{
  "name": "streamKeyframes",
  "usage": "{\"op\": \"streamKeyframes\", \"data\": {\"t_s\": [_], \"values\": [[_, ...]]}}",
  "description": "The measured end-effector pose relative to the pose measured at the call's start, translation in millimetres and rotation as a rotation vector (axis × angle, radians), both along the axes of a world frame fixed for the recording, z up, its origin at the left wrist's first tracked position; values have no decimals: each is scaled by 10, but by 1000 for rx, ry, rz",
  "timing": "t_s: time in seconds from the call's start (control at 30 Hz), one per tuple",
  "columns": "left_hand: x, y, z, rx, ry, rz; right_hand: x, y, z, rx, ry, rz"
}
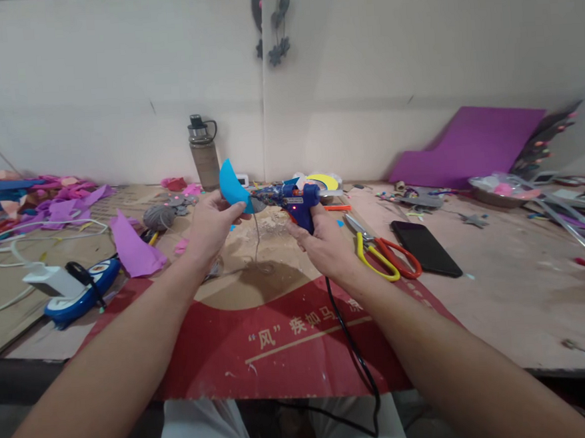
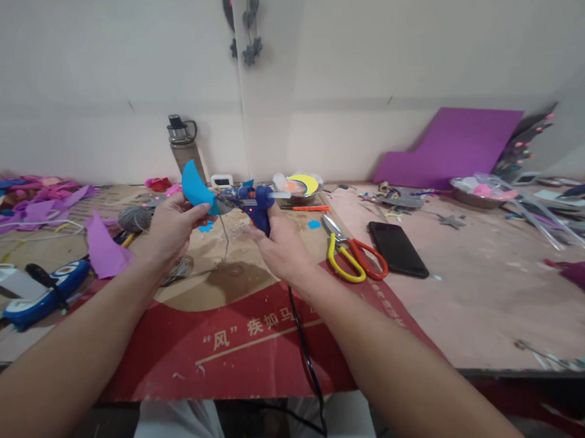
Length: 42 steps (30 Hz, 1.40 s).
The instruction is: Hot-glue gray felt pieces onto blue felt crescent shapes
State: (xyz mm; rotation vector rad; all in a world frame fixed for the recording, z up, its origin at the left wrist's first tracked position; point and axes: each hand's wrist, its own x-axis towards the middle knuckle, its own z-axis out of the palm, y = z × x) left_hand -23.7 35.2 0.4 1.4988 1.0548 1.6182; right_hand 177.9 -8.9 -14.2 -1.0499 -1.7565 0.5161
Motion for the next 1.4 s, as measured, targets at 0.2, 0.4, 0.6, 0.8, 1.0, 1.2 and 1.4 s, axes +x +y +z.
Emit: {"op": "streamKeyframes", "data": {"t_s": [0.2, 0.4, 0.6, 0.8, 1.0, 1.2, 1.4], "values": [[0, -24, 14, -4, -21, -1, -3, -15, 6, 5, 6, 19], [9, -15, 16, -10, -6, -5, -4, -11, 13, 7, 6, 17], [0, -36, 27, -19, -22, -24, -6, -14, 6, 5, 13, 25], [-18, -39, 48, -34, -50, 23, -18, -22, -5, -3, 3, 39], [-14, -48, 66, -34, -70, 38, -19, -33, 2, -26, -31, 36], [-23, -35, 87, -60, -95, 52, -20, -29, 1, -28, -76, 19], [-33, -43, 95, -50, -87, 72, -27, -31, 9, -11, -88, 22]]}}
